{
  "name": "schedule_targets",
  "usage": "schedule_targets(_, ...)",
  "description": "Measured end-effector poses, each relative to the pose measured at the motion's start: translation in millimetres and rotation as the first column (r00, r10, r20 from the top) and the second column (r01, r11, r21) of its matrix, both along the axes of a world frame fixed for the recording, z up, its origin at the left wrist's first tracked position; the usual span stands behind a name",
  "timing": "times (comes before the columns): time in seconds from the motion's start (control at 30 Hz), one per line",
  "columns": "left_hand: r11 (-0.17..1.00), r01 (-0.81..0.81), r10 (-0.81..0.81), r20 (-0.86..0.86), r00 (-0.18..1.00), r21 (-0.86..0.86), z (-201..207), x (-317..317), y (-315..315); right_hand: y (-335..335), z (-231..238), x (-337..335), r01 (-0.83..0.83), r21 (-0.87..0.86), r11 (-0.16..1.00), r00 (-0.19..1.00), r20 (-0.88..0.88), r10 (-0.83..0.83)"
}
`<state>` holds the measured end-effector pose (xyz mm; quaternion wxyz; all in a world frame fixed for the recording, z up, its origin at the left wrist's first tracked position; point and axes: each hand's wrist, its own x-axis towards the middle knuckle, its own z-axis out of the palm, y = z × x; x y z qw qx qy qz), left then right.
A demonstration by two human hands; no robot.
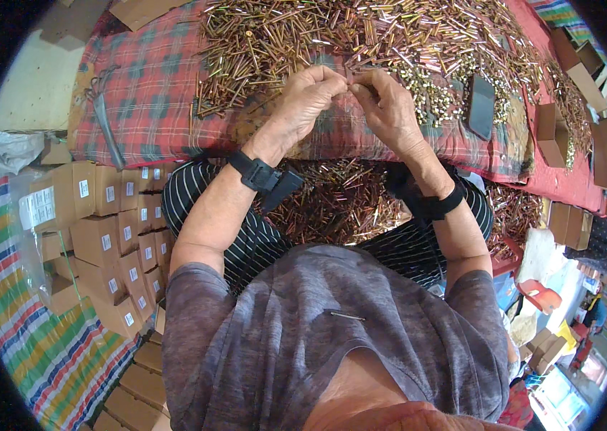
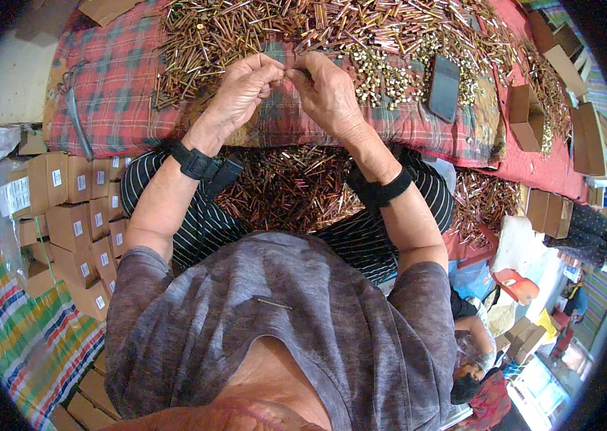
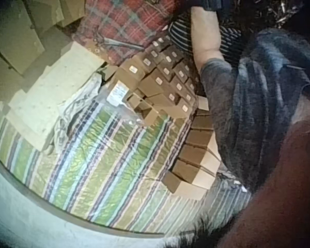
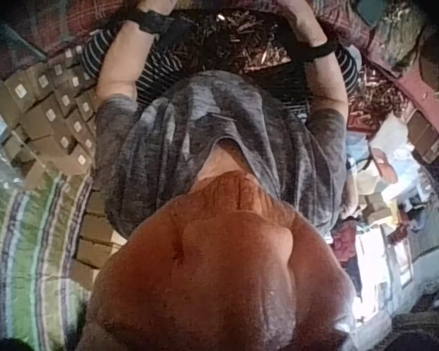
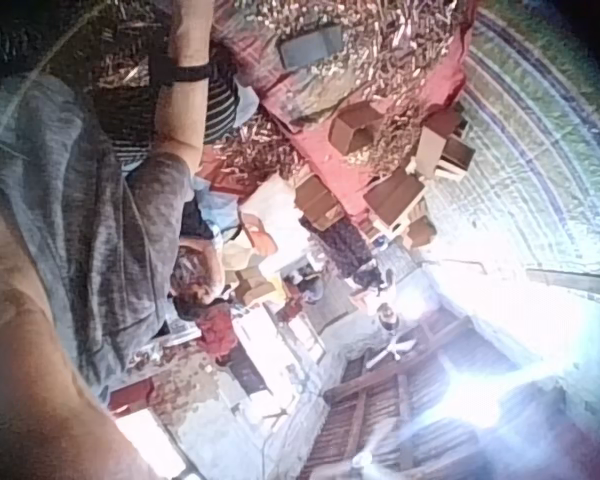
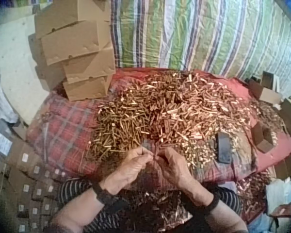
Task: Sorting small metal parts or electrical components on a table.
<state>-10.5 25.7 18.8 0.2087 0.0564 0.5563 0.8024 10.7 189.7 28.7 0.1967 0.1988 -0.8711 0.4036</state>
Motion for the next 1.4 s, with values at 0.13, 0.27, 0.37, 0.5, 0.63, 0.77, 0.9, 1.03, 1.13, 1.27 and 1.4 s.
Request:
schedule_targets(0.13, 0.997, 0.054, -0.054, -0.011, 0.998, 0.049, -4, 1, 0, 1, 2, 1, 0.179, -0.433, 0.884, 0.711, 0.677, 0.188)
schedule_targets(0.27, 0.998, 0.029, -0.028, -0.004, 1.000, 0.049, -5, -1, -4, 2, 8, 0, 0.081, 0.105, 0.991, 0.956, 0.275, -0.107)
schedule_targets(0.37, 0.815, 0.419, -0.535, -0.242, 0.810, -0.399, 12, -4, -10, 20, 3, -8, -0.026, -0.056, 0.998, 0.802, 0.595, 0.054)
schedule_targets(0.5, 0.582, -0.220, -0.277, -0.445, 0.852, -0.783, 15, -22, -29, 38, -13, -25, 0.110, 0.243, 0.964, 0.899, 0.389, -0.201)
schedule_targets(0.63, 0.236, -0.687, -0.276, -0.725, 0.631, -0.688, -7, -41, -51, 42, -31, -45, 0.260, 0.374, 0.890, 0.932, 0.145, -0.333)
schedule_targets(0.77, 0.097, -0.669, -0.386, -0.647, 0.657, -0.737, -11, -46, -45, 47, -57, -54, 0.199, 0.541, 0.817, 0.977, -0.043, -0.209)
schedule_targets(0.9, 0.097, -0.693, -0.426, -0.659, 0.620, -0.715, -23, -53, -42, 35, -56, -52, 0.164, 0.621, 0.767, 0.981, -0.023, -0.191)
schedule_targets(1.03, 0.190, -0.699, -0.458, -0.692, 0.558, -0.690, -26, -53, -41, 29, -42, -47, 0.090, 0.625, 0.776, 0.962, 0.146, -0.229)
schedule_targets(1.13, 0.294, -0.658, -0.434, -0.710, 0.554, -0.693, -27, -46, -37, 29, -36, -43, 0.027, 0.600, 0.799, 0.939, 0.259, -0.227)
schedule_targets(1.27, 0.393, -0.688, -0.474, -0.775, 0.417, -0.610, -41, -39, -28, 31, -33, -39, 0.008, 0.543, 0.839, 0.938, 0.287, -0.195)
schedule_targets(1.4, 0.372, -0.557, -0.487, -0.667, 0.564, -0.742, -36, -30, -16, 40, -37, -40, -0.022, 0.470, 0.882, 0.941, 0.307, -0.140)
